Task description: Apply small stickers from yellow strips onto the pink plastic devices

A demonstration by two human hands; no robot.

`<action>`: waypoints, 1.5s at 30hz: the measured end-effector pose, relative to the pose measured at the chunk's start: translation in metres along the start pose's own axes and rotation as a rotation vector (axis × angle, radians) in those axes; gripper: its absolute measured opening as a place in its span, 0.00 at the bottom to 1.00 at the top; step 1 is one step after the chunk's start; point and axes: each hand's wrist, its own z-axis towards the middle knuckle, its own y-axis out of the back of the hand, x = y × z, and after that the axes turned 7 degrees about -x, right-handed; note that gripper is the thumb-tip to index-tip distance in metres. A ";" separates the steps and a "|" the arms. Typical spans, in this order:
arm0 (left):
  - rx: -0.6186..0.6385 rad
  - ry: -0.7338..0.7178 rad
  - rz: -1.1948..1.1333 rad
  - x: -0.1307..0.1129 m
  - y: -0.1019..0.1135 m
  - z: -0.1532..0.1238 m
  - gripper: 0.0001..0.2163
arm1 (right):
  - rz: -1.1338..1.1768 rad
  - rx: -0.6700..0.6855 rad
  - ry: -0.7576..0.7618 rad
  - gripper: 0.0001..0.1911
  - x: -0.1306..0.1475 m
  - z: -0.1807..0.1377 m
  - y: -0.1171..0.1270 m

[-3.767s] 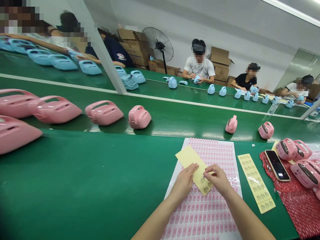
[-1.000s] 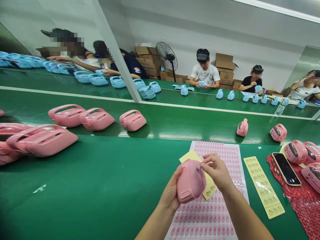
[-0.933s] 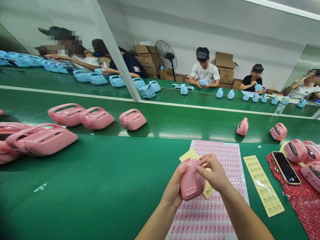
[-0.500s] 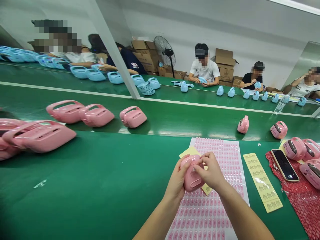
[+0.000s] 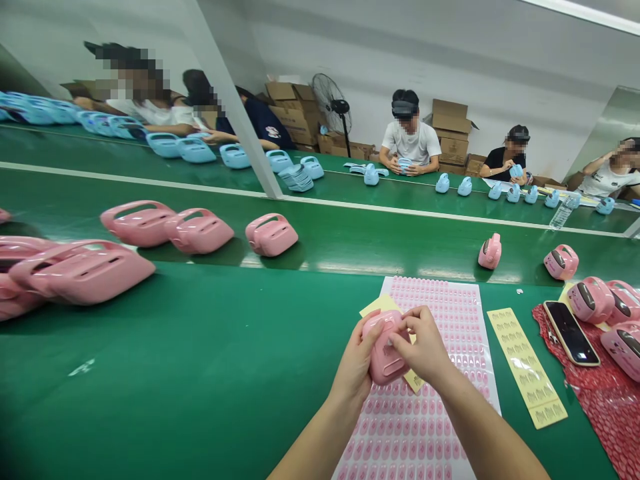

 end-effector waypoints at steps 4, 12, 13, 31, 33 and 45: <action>-0.009 0.003 -0.007 0.000 -0.001 0.000 0.22 | -0.027 -0.014 0.024 0.02 -0.001 0.000 -0.001; -0.007 0.021 0.001 -0.001 -0.001 -0.001 0.19 | -0.045 -0.025 0.043 0.03 -0.003 -0.001 -0.002; -0.009 0.021 0.002 -0.001 -0.001 -0.001 0.19 | -0.051 -0.030 0.053 0.03 -0.004 -0.001 -0.003; -0.056 -0.006 -0.007 0.000 -0.003 -0.004 0.20 | -0.097 -0.382 0.475 0.05 -0.025 -0.016 0.007; -0.054 -0.012 -0.008 0.000 -0.004 -0.004 0.21 | -0.112 -0.259 0.442 0.07 -0.023 -0.014 0.007; -0.059 -0.048 0.000 -0.001 -0.006 -0.009 0.21 | -0.353 -0.338 0.747 0.08 -0.016 -0.017 -0.007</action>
